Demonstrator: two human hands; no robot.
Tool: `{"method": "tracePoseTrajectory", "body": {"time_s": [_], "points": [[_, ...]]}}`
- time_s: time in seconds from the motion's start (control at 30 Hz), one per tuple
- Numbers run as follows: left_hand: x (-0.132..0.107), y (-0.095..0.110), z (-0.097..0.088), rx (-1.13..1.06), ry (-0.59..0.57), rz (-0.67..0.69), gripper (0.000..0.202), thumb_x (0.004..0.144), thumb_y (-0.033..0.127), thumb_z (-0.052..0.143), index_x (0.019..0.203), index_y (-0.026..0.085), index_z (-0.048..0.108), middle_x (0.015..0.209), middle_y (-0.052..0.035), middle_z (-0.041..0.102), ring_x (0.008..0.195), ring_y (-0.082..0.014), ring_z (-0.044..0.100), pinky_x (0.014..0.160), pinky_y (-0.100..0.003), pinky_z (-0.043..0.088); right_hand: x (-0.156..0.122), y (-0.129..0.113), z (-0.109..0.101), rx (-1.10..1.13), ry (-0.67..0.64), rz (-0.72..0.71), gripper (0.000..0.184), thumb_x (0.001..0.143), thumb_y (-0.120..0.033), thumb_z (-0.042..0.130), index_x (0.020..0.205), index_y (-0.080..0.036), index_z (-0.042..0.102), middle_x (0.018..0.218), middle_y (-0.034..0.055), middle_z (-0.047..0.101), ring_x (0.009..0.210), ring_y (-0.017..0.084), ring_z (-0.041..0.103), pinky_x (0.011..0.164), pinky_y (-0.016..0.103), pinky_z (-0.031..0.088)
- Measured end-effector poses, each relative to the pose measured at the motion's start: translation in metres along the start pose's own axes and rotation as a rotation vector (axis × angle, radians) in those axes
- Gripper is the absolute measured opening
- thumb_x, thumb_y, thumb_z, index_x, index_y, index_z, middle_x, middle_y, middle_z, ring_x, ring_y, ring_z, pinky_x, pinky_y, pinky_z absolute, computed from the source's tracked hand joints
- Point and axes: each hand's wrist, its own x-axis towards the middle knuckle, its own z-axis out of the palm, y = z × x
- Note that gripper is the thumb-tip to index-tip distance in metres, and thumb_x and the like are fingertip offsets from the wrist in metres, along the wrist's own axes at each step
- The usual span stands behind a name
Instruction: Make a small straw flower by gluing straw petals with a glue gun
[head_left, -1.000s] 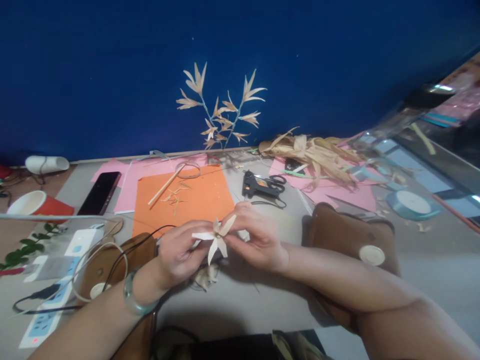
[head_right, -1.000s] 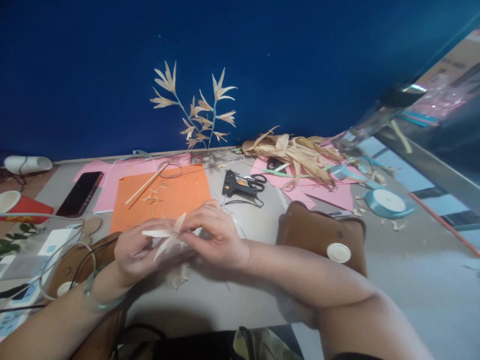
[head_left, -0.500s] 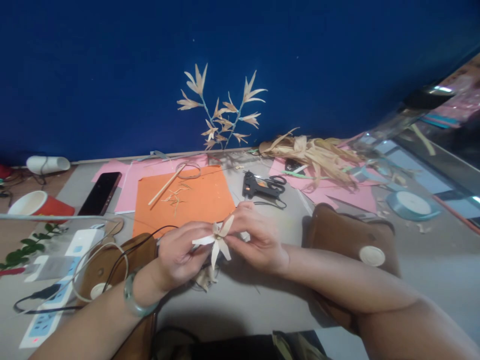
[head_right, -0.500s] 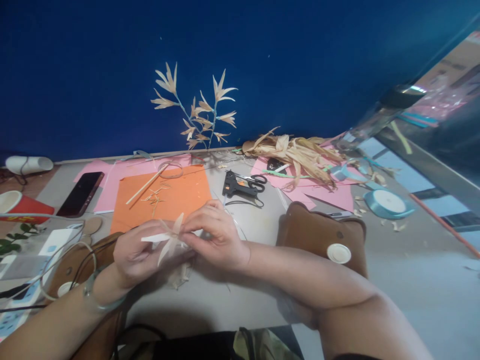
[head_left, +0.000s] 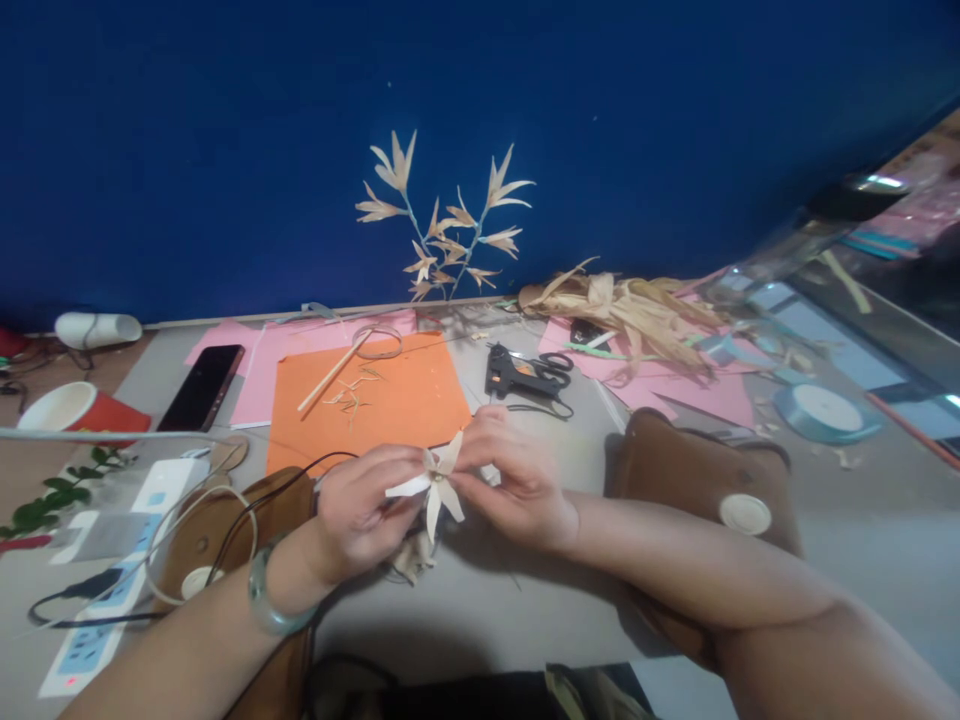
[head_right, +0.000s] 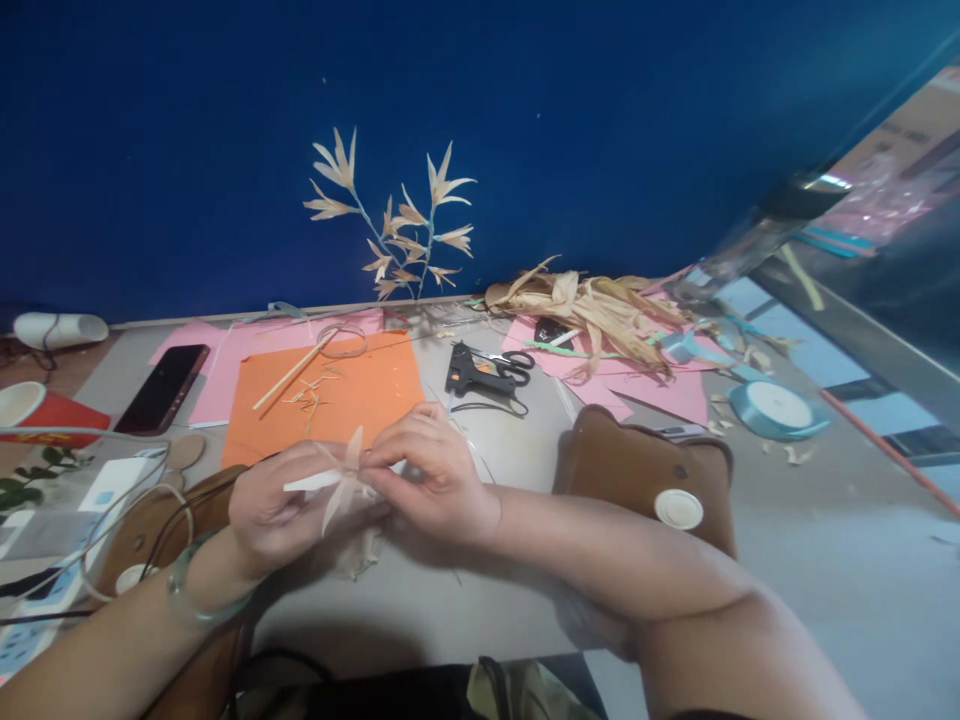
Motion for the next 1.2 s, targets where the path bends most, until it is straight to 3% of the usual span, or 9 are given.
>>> {"method": "tracePoseTrajectory", "body": {"time_s": [0.37, 0.73, 1.2], "points": [[-0.002, -0.002, 0.003, -0.055, 0.030, 0.029, 0.021, 0.079, 0.006, 0.060, 0.097, 0.016, 0.065, 0.085, -0.0093, 0.072, 0.079, -0.0159, 0.069, 0.069, -0.024, 0.057, -0.002, 0.001, 0.001, 0.031, -0.008, 0.018, 0.006, 0.083, -0.014, 0.064, 0.081, -0.020, 0.062, 0.073, 0.0027, 0.072, 0.068, 0.016, 0.065, 0.072, 0.036, 0.043], [-0.011, -0.011, 0.008, -0.177, 0.004, -0.163, 0.012, 0.079, 0.010, 0.063, 0.089, 0.017, 0.065, 0.087, -0.0085, 0.072, 0.082, -0.0182, 0.069, 0.073, -0.028, 0.056, -0.002, -0.001, 0.003, 0.059, 0.041, 0.072, 0.006, 0.081, -0.015, 0.065, 0.077, -0.018, 0.063, 0.070, 0.0035, 0.069, 0.067, 0.015, 0.063, 0.069, 0.033, 0.046], [-0.009, -0.014, 0.009, -0.248, 0.019, -0.170, 0.020, 0.075, 0.007, 0.066, 0.092, 0.018, 0.066, 0.088, -0.0069, 0.072, 0.080, -0.0171, 0.068, 0.073, -0.026, 0.054, -0.003, 0.001, 0.003, -0.032, 0.016, 0.078, 0.009, 0.081, -0.011, 0.062, 0.079, -0.019, 0.062, 0.071, 0.0017, 0.069, 0.068, 0.014, 0.062, 0.071, 0.033, 0.044]]}}
